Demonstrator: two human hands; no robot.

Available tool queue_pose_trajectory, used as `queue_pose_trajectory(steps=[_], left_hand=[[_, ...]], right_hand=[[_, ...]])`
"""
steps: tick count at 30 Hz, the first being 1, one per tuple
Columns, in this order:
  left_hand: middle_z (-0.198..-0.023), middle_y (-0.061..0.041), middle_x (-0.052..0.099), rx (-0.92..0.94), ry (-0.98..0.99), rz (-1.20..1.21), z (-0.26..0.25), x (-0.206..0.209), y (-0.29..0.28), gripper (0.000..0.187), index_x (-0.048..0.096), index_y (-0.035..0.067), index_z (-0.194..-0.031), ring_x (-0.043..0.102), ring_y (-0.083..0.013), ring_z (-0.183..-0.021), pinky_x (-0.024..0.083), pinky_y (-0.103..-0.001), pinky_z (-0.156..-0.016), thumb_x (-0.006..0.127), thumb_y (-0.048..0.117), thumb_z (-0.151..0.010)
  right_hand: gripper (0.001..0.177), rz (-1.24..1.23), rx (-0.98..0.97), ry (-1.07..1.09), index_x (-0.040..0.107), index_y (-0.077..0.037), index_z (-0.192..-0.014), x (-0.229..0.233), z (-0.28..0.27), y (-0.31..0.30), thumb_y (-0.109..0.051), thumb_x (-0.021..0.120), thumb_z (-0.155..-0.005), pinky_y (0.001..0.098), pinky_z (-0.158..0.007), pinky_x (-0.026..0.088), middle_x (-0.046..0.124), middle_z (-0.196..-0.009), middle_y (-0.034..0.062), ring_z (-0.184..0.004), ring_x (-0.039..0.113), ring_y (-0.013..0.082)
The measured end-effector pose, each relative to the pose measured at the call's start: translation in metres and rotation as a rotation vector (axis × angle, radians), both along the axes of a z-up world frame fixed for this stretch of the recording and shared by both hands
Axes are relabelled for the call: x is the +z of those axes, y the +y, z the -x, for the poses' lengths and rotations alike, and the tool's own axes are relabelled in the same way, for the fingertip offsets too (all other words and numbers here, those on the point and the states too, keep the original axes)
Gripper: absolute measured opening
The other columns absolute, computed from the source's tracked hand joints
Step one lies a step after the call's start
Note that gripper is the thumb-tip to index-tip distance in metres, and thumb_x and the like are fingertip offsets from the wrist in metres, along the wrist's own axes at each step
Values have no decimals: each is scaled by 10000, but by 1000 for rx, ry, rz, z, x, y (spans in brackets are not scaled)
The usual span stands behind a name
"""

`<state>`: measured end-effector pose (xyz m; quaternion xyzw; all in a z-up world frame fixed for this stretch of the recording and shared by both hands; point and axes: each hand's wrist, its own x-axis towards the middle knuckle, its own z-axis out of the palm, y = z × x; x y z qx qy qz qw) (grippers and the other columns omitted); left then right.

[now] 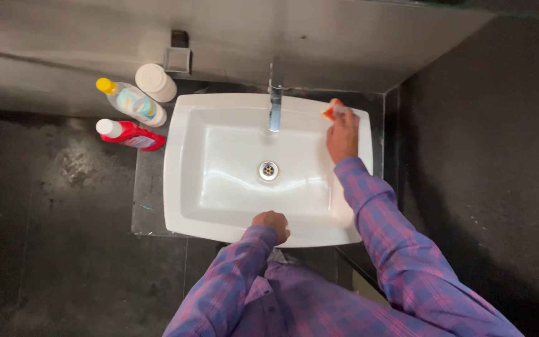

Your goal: The person scrubs a white bathroom sink with a yellow sponge, moving around the basin and edges. They rinse the sponge under running water and continue scrubbing the sink surface and surrounding countertop.

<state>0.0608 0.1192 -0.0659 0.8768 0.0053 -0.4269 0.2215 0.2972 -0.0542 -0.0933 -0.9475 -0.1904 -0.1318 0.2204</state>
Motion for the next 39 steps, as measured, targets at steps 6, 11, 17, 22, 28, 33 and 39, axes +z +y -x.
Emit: queue_pose_trajectory(steps=[6,11,17,22,28,33,39], left_hand=[[-1153,-137,730,183,-141,80,26,-7,18,389,750,199,-1198,671,-356,-1098,522,-466,-976,669,401,-875],[-1149,-140,737,257,-234,27,54,-10,51,391,749,185,-1211,681,-345,-1091,528,-452,-980,681,407,-897],[-1100,-113,733,208,-406,-51,72,-5,76,265,746,134,-1099,661,-325,-1064,508,-452,-954,649,312,-927],[-1018,-103,730,215,-666,12,88,6,92,152,728,85,-967,661,-290,-1067,484,-439,-999,631,159,-877],[-1072,-118,726,306,-779,26,112,14,115,171,742,61,-987,651,-301,-1120,482,-429,-1029,625,125,-879],[-1121,-157,731,385,-1013,-52,126,17,151,246,770,54,-1033,643,-341,-1131,460,-463,-1022,644,144,-842],[-1048,-93,744,732,-883,-57,129,48,188,189,758,104,-1024,682,-321,-1018,543,-438,-917,614,122,-902]], right_hand=[[647,179,101,-99,492,77,-1430,-6,9,93,-69,681,-829,515,-1136,353,439,-1473,255,-1339,440,448],[750,155,159,48,371,103,-1471,10,30,151,-177,647,-832,552,-1198,264,371,-1551,264,-1401,377,433],[802,187,276,26,346,85,-1523,13,42,221,-201,633,-832,548,-1228,220,361,-1568,252,-1451,327,426],[763,140,455,32,417,83,-1490,18,37,279,-157,642,-801,525,-1235,233,389,-1558,256,-1466,333,418],[546,91,716,34,588,22,-1295,30,51,328,-67,652,-760,500,-1142,362,486,-1453,225,-1372,436,402],[363,30,799,119,690,-88,-1149,41,91,334,6,617,-806,473,-1045,457,631,-1289,127,-1228,570,368],[264,-147,886,84,699,-111,-1121,57,161,321,-26,602,-891,447,-1044,475,687,-1272,92,-1170,602,335]])
